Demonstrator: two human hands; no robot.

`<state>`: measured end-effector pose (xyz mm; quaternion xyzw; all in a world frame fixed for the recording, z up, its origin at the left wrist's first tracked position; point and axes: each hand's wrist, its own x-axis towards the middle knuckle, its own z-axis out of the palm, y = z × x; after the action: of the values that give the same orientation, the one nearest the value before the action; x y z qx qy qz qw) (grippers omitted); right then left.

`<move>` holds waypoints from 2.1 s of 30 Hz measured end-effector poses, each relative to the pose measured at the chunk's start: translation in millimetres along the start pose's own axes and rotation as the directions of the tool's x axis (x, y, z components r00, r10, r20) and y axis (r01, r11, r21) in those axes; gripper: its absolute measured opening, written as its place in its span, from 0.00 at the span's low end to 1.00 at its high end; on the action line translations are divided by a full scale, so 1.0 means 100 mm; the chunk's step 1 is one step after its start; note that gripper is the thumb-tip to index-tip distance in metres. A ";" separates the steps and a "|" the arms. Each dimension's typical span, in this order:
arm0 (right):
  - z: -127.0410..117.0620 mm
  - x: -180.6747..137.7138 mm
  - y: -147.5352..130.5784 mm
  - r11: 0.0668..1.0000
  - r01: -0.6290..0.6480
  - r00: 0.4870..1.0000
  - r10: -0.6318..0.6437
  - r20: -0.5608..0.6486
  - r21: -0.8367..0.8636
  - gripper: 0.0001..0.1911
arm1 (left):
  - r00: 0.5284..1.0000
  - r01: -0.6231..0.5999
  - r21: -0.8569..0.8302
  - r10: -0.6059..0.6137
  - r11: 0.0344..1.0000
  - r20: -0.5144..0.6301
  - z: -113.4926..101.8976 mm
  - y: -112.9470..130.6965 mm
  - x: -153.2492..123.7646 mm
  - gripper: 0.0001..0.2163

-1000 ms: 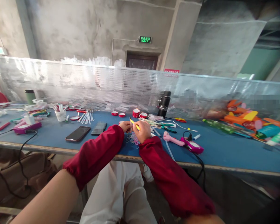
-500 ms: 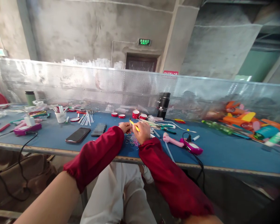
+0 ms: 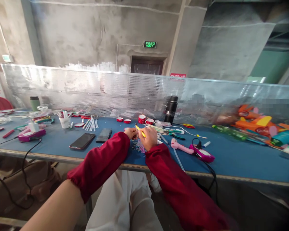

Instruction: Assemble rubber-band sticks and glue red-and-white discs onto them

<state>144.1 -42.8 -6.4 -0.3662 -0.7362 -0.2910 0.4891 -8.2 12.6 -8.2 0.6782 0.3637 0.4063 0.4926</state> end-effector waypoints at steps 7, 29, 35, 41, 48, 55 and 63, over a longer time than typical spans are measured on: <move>-0.02 -0.01 0.02 0.999 -0.044 0.999 0.043 -0.021 -0.024 0.06 | 0.999 -0.024 -0.021 0.023 0.999 -0.026 0.01 0.01 -0.02 0.13; -0.01 0.01 -0.01 1.000 -0.004 1.000 0.004 0.001 -0.010 0.06 | 1.000 -0.028 0.001 0.028 1.000 -0.004 -0.01 -0.03 0.01 0.12; -0.02 0.00 0.01 0.999 -0.037 0.999 0.036 -0.016 -0.039 0.06 | 1.000 -0.010 -0.025 0.010 1.000 -0.011 0.00 -0.01 -0.01 0.11; -0.02 0.02 -0.02 1.000 -0.024 0.999 0.025 0.028 -0.019 0.07 | 1.000 0.002 -0.003 -0.002 1.000 -0.011 0.00 -0.01 -0.01 0.11; -0.01 0.00 0.02 0.998 -0.049 0.999 0.049 -0.013 -0.042 0.05 | 1.000 -0.031 -0.045 0.031 0.998 -0.001 -0.01 -0.02 0.00 0.14; 0.00 0.00 -0.01 1.000 -0.003 1.000 0.003 0.012 -0.024 0.06 | 1.000 0.004 -0.003 -0.004 1.000 -0.012 -0.01 -0.01 -0.01 0.11; -0.01 0.00 -0.01 0.999 -0.019 1.000 0.019 0.000 -0.039 0.06 | 1.000 -0.008 -0.025 0.008 1.000 -0.004 0.00 0.04 -0.06 0.13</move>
<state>144.1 -43.9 -5.7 -0.3825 -0.7270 -0.3006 0.4846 -10.7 6.4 -5.3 0.6725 0.3570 0.4142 0.4987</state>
